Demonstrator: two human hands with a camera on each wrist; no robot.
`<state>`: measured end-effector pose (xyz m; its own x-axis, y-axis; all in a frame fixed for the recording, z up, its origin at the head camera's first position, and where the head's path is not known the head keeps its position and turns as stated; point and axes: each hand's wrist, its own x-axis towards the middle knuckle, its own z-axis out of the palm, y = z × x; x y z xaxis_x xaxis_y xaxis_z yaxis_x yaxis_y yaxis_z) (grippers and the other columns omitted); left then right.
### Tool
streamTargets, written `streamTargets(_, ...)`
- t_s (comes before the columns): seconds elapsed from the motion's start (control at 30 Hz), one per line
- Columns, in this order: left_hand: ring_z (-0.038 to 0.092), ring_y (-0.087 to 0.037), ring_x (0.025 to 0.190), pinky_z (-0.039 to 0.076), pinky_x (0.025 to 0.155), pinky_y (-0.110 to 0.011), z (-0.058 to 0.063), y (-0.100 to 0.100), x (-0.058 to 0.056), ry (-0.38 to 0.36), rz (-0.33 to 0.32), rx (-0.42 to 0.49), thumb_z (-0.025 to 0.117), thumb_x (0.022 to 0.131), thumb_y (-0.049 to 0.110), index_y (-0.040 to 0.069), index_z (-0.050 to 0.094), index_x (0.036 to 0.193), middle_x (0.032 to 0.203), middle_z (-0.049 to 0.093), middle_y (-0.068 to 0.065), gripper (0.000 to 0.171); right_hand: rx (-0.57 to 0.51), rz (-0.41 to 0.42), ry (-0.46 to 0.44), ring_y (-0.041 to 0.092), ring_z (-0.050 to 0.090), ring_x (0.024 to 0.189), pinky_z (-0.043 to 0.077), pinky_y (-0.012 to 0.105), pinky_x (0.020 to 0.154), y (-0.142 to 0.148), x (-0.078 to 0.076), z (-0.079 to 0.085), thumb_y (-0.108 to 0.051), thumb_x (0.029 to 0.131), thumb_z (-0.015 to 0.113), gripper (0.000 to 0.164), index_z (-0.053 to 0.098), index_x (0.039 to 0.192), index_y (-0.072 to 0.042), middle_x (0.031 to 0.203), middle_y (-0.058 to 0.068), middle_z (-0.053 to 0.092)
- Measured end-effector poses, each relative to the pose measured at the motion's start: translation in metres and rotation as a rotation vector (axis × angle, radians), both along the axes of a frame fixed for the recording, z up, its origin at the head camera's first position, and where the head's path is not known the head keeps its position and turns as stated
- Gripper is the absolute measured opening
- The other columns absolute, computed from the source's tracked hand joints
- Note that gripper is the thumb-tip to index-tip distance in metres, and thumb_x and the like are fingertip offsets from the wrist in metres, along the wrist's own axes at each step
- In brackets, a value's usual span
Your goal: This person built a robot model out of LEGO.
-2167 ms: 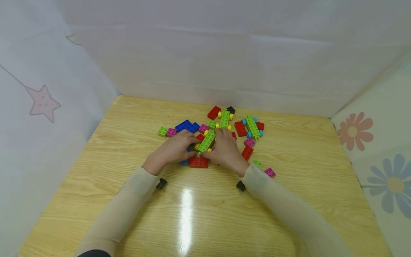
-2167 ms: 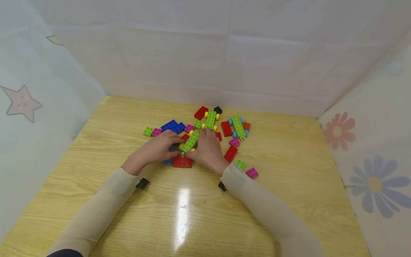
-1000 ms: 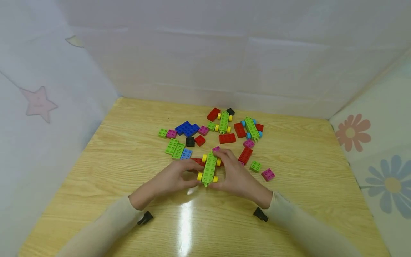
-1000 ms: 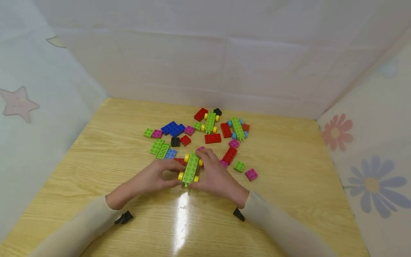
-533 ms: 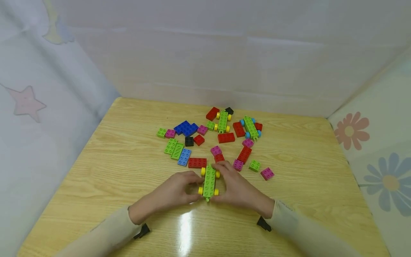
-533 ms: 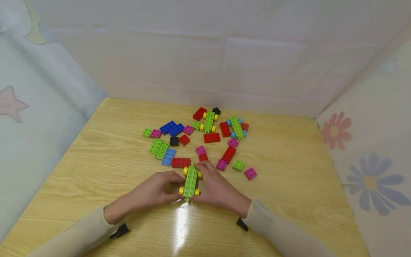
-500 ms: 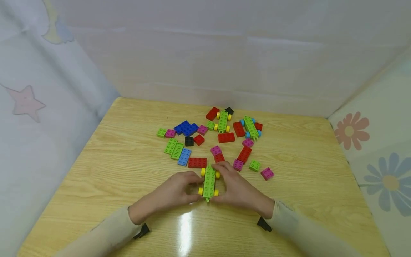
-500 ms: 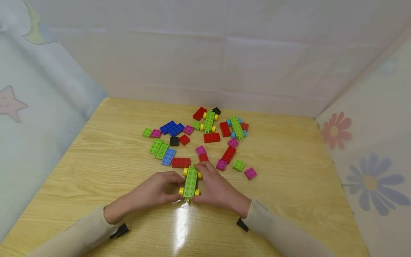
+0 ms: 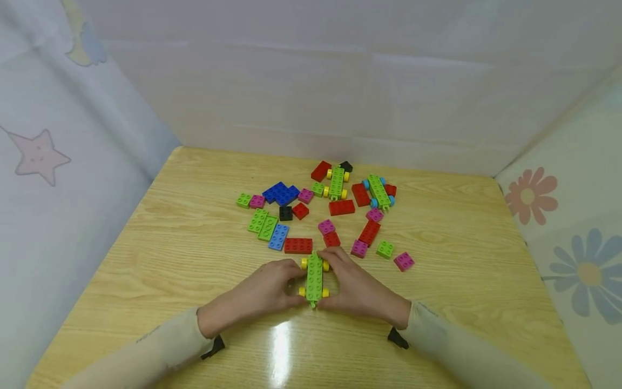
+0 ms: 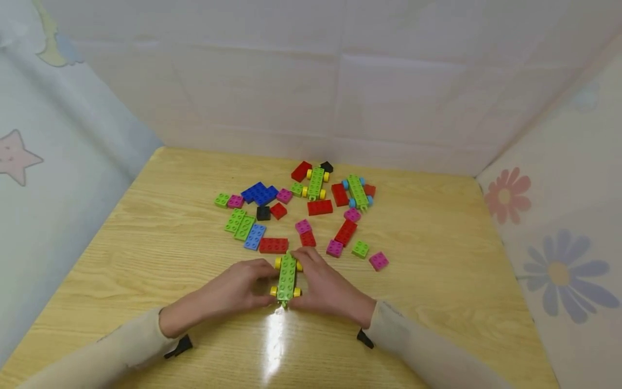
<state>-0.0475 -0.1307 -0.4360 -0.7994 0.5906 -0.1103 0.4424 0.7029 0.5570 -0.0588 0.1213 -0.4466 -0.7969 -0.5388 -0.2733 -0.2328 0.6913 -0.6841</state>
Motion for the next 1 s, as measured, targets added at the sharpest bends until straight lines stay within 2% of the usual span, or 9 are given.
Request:
streamTargets(0.2,0.072,-0.031,0.126,0.061,0.112,-0.049,0.000,0.000,-0.006,0.095,-0.020,-0.035,0.094,0.091,0.032,0.001,0.078,0.135,0.131,0.079,-0.012,0.056,0.019,-0.005,0.018,0.033,0.047,0.161,0.049,0.057,0.128,0.000,-0.007,-0.002,-0.042,0.090,0.094,0.105,0.036,0.174,-0.015,0.176,0.005,0.038)
streamTargets(0.33,0.071,-0.036,0.131,0.058,0.117,-0.053,0.000,0.000,-0.012,0.143,-0.042,-0.053,0.094,0.092,0.033,0.000,0.077,0.135,0.134,0.078,-0.015,0.057,0.003,-0.014,0.014,0.033,0.048,0.161,0.050,0.057,0.127,0.000,-0.015,-0.002,-0.040,0.089,0.095,0.107,0.036,0.174,-0.015,0.176,0.005,0.039)
streamTargets(0.53,0.069,-0.035,0.134,0.057,0.118,-0.053,-0.001,-0.001,-0.024,0.113,-0.019,-0.060,0.093,0.093,0.034,0.001,0.075,0.139,0.137,0.077,-0.015,0.059,-0.026,-0.021,-0.002,0.034,0.045,0.163,0.048,0.059,0.129,-0.001,-0.030,-0.003,-0.038,0.086,0.099,0.109,0.038,0.174,-0.014,0.175,0.006,0.039)
streamTargets(0.77,0.070,-0.034,0.134,0.058,0.118,-0.053,-0.003,-0.001,-0.041,0.074,0.008,-0.045,0.091,0.095,0.034,0.002,0.074,0.142,0.140,0.076,-0.014,0.059,-0.002,-0.006,0.004,0.036,0.044,0.164,0.046,0.059,0.130,-0.003,-0.051,-0.002,-0.040,0.088,0.097,0.110,0.035,0.175,-0.014,0.177,0.008,0.039)
streamTargets(1.0,0.074,-0.031,0.123,0.062,0.109,-0.049,-0.001,0.005,-0.064,0.068,0.018,-0.042,0.090,0.097,0.032,0.001,0.075,0.138,0.132,0.078,-0.014,0.053,0.014,-0.044,-0.013,0.036,0.039,0.168,0.041,0.061,0.133,-0.003,-0.071,0.001,-0.041,0.089,0.096,0.110,0.034,0.176,-0.016,0.179,0.006,0.038)
